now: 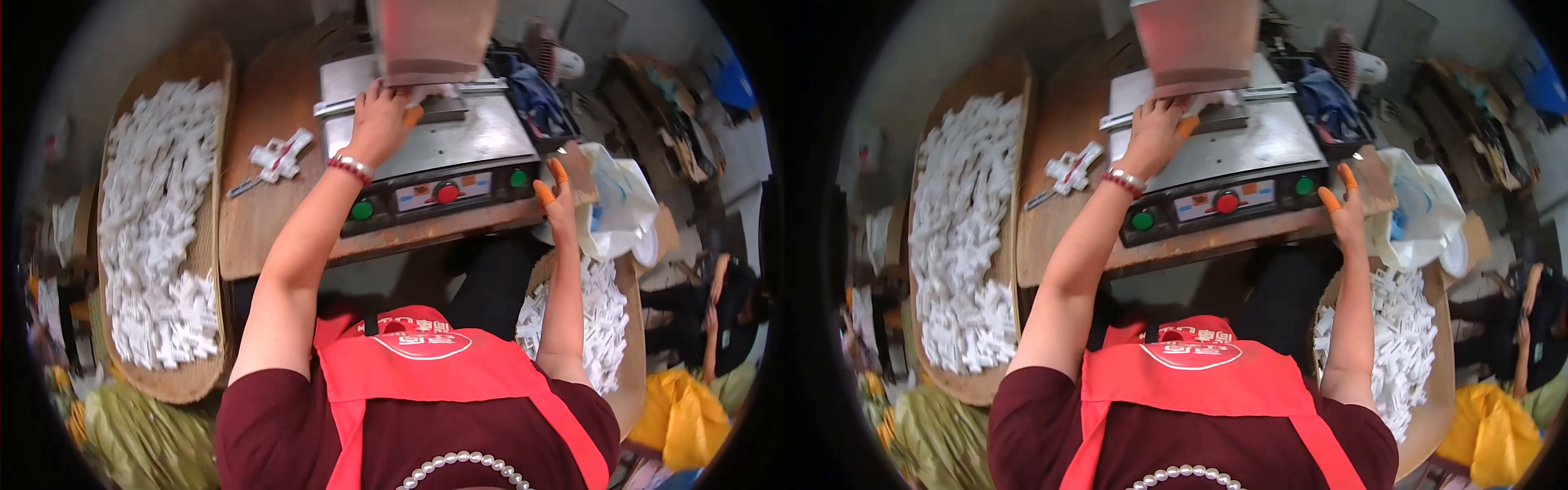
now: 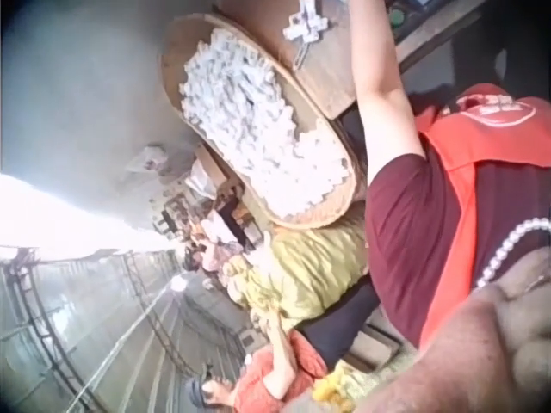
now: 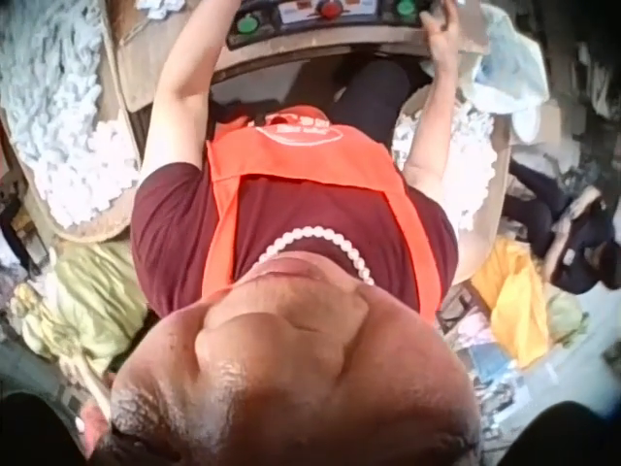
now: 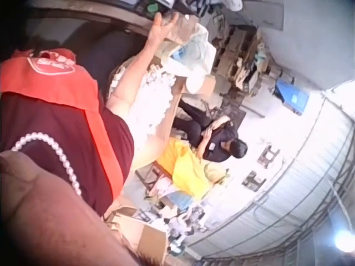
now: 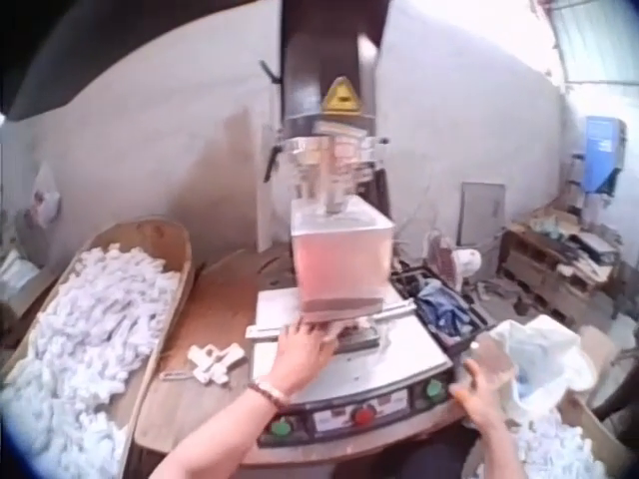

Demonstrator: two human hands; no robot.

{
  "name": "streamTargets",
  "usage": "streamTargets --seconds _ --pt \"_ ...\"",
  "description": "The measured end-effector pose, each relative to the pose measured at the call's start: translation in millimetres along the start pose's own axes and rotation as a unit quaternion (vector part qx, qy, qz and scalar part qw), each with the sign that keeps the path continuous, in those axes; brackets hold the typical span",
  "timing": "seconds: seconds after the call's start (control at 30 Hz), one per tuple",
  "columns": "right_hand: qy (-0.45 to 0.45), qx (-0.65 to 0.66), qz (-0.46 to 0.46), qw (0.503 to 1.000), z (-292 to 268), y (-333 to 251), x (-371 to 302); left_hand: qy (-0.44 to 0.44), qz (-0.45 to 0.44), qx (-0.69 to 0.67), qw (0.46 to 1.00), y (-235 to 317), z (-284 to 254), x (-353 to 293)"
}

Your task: The person prints designs onto plastic toy gun parts by taking them from a basket, positioning each part into a stamping machine to stamp it, and placing the stamped parts into a container.

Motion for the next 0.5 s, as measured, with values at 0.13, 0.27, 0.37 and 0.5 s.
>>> streamTargets --seconds 0.13,0.27,0.37,0.5 --pt "-0.068 -0.141 0.021 0.987 3.9 44.8 23.6 -0.256 0.049 -0.032 0.965 -11.6 -39.7 -102.5" --pt "-0.008 -0.125 0.007 0.992 -30.9 96.0 44.6 -0.103 0.056 -0.109 0.987 -18.2 -43.8 -133.6" --pt "-0.07 0.004 0.03 0.997 5.8 74.7 41.6 -0.016 0.003 -0.2 0.98 -65.3 -64.6 -160.7" --pt "-0.051 0.05 0.048 0.996 12.9 49.2 24.8 0.024 -0.243 0.055 0.968 -243.9 -110.7 -289.0"
Point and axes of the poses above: each hand's wrist, its own x-axis towards the middle knuckle, its own z-axis out of the palm, y = z × x, the point moved 8 cm from there along x, towards the middle knuckle, and after that the axes turned 13 degrees about x, right-handed, at the moved point
